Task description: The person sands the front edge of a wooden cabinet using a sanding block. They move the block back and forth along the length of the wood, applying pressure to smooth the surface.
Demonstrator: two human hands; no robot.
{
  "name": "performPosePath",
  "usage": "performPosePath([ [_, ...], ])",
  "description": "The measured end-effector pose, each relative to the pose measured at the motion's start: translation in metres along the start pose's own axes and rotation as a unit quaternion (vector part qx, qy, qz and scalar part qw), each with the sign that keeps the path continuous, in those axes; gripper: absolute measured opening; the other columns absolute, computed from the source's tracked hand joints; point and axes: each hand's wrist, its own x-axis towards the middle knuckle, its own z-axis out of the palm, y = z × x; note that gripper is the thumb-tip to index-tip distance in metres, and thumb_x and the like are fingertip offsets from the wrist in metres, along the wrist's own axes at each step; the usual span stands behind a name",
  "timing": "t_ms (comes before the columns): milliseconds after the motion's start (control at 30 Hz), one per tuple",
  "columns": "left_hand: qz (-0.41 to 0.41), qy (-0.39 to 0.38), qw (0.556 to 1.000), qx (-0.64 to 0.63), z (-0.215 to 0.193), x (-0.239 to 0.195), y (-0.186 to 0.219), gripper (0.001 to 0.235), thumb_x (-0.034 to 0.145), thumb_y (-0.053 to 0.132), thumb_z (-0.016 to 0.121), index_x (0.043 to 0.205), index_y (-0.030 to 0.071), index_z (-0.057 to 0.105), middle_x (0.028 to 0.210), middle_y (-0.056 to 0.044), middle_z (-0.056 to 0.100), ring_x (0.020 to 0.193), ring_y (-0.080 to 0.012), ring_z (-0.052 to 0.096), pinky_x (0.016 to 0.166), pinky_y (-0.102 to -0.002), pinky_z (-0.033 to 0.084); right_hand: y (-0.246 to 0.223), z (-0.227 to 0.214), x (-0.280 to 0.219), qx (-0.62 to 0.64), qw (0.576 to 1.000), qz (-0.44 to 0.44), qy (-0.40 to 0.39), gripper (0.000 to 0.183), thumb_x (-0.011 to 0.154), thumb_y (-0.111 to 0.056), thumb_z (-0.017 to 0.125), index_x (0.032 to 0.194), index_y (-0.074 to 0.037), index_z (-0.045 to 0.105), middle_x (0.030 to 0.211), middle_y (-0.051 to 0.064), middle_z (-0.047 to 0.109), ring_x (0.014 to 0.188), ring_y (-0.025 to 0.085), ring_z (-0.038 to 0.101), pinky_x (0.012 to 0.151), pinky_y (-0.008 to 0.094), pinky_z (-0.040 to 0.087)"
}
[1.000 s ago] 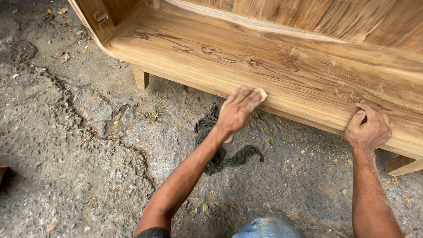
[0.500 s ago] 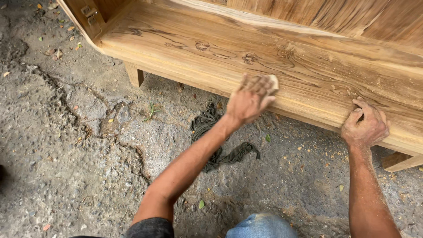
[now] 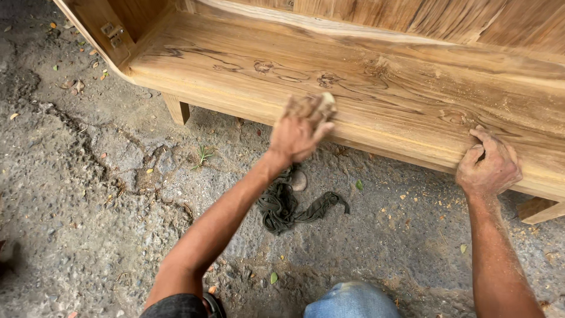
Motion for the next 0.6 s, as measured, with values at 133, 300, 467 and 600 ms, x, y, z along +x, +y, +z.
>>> performPosePath([
  [133,-0.291,0.061,0.954,0.04,-0.056,-0.056,-0.157,0.076,0.106,0.068,0.003,0.168,0.03,0.025,0.175,-0.003,0.027,0.159,-0.0291,0.03,0.127,-0.065,0.002,0.0,0.014,0.0,-0.052,0.998,-0.005,0.017,0.044,0.094,-0.011,0.057,0.124,-0.017,0.089,0.129,0.001,0.089,0.115,0.027,0.079,0.106,0.042,0.052],
  [300,-0.231,0.254,0.934,0.096,0.021,-0.019,-0.072,0.055,0.115,0.048,0.031,0.138,0.008,0.06,0.141,-0.018,0.062,0.126,-0.0336,0.058,0.115,-0.053,0.039,-0.009,0.001,0.004,-0.055,0.998,-0.027,0.034,0.046,0.089,-0.008,0.058,0.121,-0.013,0.09,0.127,0.005,0.091,0.106,0.028,0.08,0.102,0.04,0.053],
  [467,-0.049,0.067,0.996,0.009,0.019,0.011,0.019,0.073,0.106,0.066,0.005,0.168,0.03,0.02,0.178,0.003,0.01,0.166,-0.0215,0.007,0.133,-0.059,-0.004,-0.013,-0.006,0.011,-0.054,0.997,-0.05,0.016,0.049,0.092,-0.007,0.057,0.127,-0.011,0.092,0.131,0.007,0.091,0.11,0.029,0.082,0.109,0.038,0.057],
  [600,-0.208,0.106,0.972,-0.002,-0.023,-0.044,-0.131,0.066,0.11,0.059,0.018,0.164,0.026,0.037,0.171,0.002,0.038,0.16,-0.0216,0.031,0.131,-0.063,0.005,-0.013,0.01,0.006,-0.002,0.998,-0.056,0.038,0.049,0.095,0.002,0.054,0.126,0.001,0.093,0.129,0.018,0.091,0.12,0.035,0.085,0.109,0.041,0.062],
])
